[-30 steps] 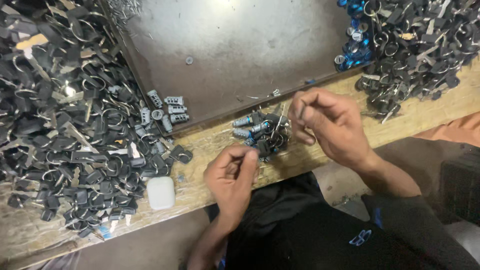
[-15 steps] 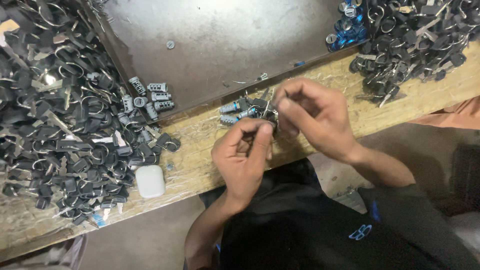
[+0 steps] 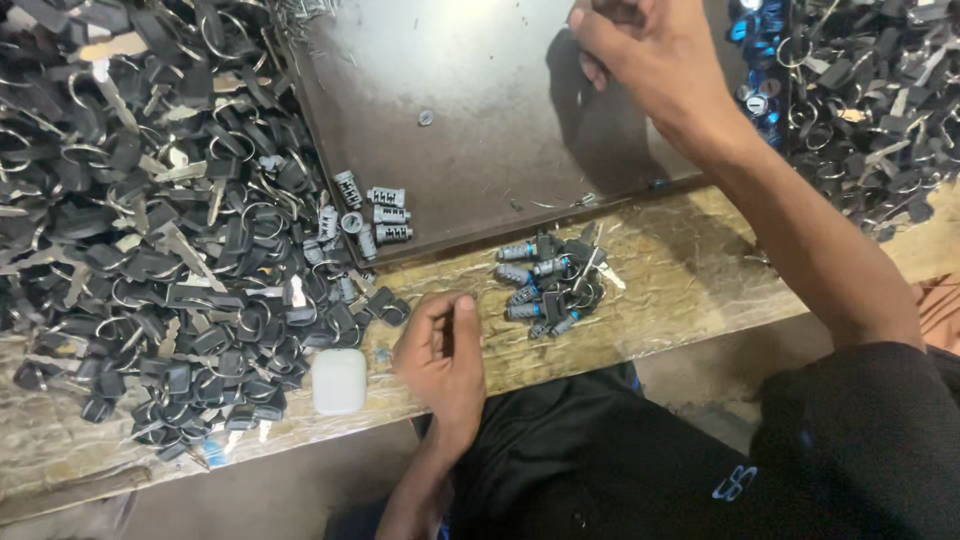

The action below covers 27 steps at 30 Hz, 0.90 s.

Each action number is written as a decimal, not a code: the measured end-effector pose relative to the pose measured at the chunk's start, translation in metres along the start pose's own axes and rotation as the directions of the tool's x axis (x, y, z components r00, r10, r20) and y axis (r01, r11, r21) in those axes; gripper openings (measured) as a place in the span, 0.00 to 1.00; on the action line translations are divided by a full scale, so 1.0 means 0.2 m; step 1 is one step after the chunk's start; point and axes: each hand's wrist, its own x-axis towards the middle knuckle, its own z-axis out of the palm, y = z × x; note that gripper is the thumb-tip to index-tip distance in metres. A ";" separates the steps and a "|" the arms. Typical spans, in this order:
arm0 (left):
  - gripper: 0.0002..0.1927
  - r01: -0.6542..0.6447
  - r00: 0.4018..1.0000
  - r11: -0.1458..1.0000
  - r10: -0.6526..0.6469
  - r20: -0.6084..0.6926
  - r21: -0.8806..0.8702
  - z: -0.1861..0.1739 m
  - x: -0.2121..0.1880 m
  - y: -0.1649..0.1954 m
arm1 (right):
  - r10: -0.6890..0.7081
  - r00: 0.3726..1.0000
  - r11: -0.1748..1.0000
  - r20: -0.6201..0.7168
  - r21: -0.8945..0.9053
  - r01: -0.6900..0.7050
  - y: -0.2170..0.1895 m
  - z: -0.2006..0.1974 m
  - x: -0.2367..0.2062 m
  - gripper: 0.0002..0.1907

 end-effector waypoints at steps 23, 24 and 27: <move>0.05 -0.457 0.878 0.882 0.427 0.216 0.113 0.23 -0.19 0.24 | -0.160 0.922 0.984 -0.352 -0.132 0.120 -0.32 0.48 -1.05 0.02; 0.05 -0.477 0.870 0.868 0.443 0.218 0.140 0.23 -0.20 0.23 | -0.200 0.914 0.977 -0.354 -0.148 0.156 -0.31 0.48 -1.06 0.02; 0.05 -0.544 0.835 0.820 0.509 0.210 0.176 0.24 -0.22 0.23 | -0.281 0.891 0.954 -0.357 -0.200 0.222 -0.31 0.48 -1.07 0.03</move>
